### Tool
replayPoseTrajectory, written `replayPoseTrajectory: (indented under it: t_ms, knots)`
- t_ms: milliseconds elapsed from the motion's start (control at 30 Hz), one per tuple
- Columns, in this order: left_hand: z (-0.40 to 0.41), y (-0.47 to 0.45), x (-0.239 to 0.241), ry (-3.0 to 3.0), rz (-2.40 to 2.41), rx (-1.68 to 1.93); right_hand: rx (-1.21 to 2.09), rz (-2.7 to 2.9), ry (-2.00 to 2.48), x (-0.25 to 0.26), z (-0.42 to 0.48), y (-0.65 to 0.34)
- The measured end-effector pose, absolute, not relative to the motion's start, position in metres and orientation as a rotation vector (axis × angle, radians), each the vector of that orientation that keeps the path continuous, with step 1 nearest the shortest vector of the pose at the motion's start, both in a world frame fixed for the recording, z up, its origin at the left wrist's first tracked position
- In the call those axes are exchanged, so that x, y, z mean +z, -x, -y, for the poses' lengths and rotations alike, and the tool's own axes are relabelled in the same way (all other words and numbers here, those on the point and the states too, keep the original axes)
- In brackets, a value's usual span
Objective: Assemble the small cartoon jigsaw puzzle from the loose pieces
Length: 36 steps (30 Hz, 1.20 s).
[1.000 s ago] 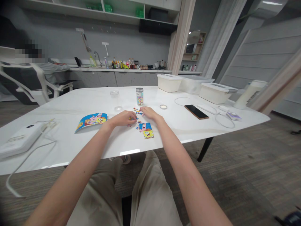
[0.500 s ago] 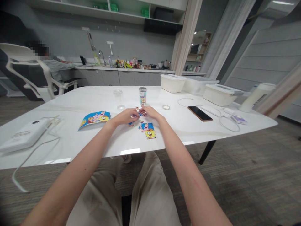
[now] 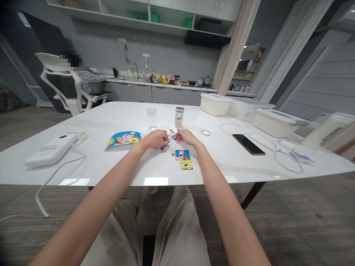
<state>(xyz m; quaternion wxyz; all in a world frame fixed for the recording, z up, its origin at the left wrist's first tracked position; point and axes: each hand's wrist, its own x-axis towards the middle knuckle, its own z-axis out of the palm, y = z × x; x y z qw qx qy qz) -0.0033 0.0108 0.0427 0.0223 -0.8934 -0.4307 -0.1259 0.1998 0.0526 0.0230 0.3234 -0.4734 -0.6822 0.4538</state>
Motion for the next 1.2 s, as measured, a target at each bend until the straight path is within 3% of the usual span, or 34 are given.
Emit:
replayPoseTrajectory:
  t_ms: [133,367,667,733,933,1200]
  knots:
    - [-0.015,0.006,0.037,2.610,1.445,-0.426,1.350,1.836,1.092,0.028,-0.043,-0.197]
    - [-0.024,0.002,0.025,2.926,1.176,-0.312,1.094,1.771,1.295,0.027,-0.052,-0.202]
    - [-0.014,0.003,0.038,2.691,1.312,-0.323,1.478,1.840,1.063,0.030,-0.040,-0.194]
    - [-0.012,0.002,0.040,2.654,1.355,-0.328,1.376,1.867,1.077,0.029,-0.043,-0.195]
    - [-0.010,0.001,0.039,2.709,1.333,-0.306,0.637,2.012,1.266,0.018,-0.054,-0.204]
    - [-0.014,-0.001,0.034,2.613,1.393,-0.371,0.727,2.159,1.085,0.009,-0.061,-0.202]
